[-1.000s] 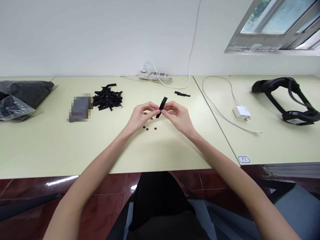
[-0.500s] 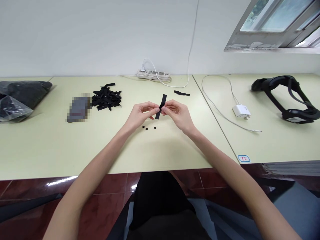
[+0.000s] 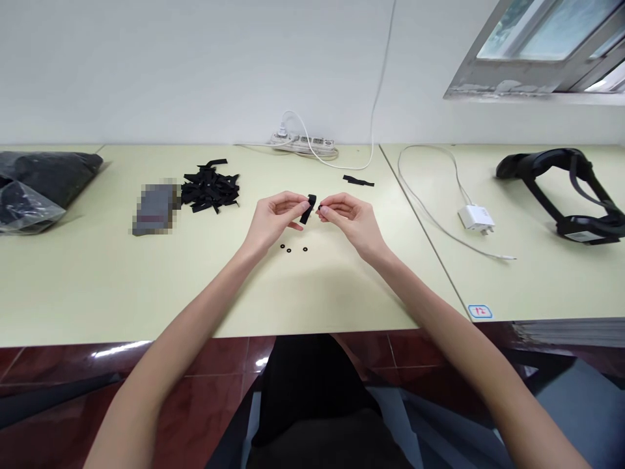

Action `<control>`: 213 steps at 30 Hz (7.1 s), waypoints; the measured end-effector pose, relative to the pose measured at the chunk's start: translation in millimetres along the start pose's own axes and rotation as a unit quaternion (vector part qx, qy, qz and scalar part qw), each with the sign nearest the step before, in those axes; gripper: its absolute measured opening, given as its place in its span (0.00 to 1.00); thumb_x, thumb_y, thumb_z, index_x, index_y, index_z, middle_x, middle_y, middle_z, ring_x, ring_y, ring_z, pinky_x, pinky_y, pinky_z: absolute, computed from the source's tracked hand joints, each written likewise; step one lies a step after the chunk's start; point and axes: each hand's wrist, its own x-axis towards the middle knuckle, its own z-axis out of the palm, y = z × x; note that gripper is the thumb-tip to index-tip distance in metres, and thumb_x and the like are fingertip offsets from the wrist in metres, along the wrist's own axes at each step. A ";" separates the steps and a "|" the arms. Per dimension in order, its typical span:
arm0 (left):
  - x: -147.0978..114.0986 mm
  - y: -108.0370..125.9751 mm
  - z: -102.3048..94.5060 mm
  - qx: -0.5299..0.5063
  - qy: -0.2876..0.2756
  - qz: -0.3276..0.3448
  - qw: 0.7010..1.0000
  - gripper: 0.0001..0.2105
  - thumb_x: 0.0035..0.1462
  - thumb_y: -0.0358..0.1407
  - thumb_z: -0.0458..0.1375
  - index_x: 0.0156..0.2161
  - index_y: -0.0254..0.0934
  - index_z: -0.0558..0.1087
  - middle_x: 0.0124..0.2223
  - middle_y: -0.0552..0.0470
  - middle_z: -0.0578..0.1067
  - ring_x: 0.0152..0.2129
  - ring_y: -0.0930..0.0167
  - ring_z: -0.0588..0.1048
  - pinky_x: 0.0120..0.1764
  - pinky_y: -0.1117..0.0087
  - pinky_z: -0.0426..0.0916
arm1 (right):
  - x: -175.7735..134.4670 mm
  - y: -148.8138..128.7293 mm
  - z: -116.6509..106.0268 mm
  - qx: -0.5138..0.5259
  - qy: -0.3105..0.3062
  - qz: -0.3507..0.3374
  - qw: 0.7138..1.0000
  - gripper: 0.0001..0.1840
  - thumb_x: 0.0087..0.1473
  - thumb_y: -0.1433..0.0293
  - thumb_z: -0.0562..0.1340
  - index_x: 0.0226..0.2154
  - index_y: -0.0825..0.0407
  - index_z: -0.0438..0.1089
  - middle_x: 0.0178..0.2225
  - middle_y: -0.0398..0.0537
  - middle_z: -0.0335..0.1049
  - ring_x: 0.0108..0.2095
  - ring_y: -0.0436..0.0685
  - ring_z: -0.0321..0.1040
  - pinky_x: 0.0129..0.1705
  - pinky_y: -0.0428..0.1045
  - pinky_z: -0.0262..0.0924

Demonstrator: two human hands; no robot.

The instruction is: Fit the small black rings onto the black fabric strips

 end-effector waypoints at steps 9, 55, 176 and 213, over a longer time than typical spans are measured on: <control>-2.8 -3.1 4.1 0.062 0.007 0.059 0.996 0.23 0.54 0.57 0.76 0.42 0.37 0.87 0.42 0.45 0.88 0.39 0.61 0.86 0.46 0.60 0.84 | -3.6 2.2 4.6 -0.085 0.010 -0.050 0.995 0.13 0.62 0.55 0.74 0.40 0.46 0.80 0.43 0.46 0.82 0.45 0.59 0.79 0.50 0.58 0.79; -14.4 4.9 10.2 0.182 0.022 0.200 0.963 0.10 0.68 0.46 0.65 0.42 0.41 0.79 0.43 0.49 0.82 0.40 0.67 0.80 0.38 0.69 0.77 | -10.8 -1.7 10.8 -0.238 0.071 -0.225 0.942 0.09 0.72 0.59 0.67 0.38 0.43 0.76 0.39 0.48 0.78 0.39 0.61 0.75 0.45 0.61 0.77; -6.3 -7.3 3.1 0.204 0.072 0.355 0.909 0.07 0.71 0.41 0.67 0.43 0.40 0.82 0.41 0.49 0.79 0.34 0.72 0.78 0.29 0.74 0.74 | -10.5 -14.8 -2.4 0.013 -0.107 0.002 0.994 0.11 0.71 0.57 0.63 0.51 0.43 0.69 0.44 0.48 0.74 0.43 0.58 0.74 0.51 0.59 0.74; -9.8 6.7 7.6 0.029 -0.095 0.033 0.995 0.20 0.64 0.53 0.71 0.47 0.38 0.80 0.43 0.46 0.82 0.38 0.66 0.81 0.33 0.70 0.78 | -8.9 -13.2 -5.2 0.021 -0.012 0.014 1.000 0.17 0.58 0.53 0.78 0.40 0.45 0.80 0.43 0.46 0.80 0.50 0.61 0.79 0.60 0.60 0.73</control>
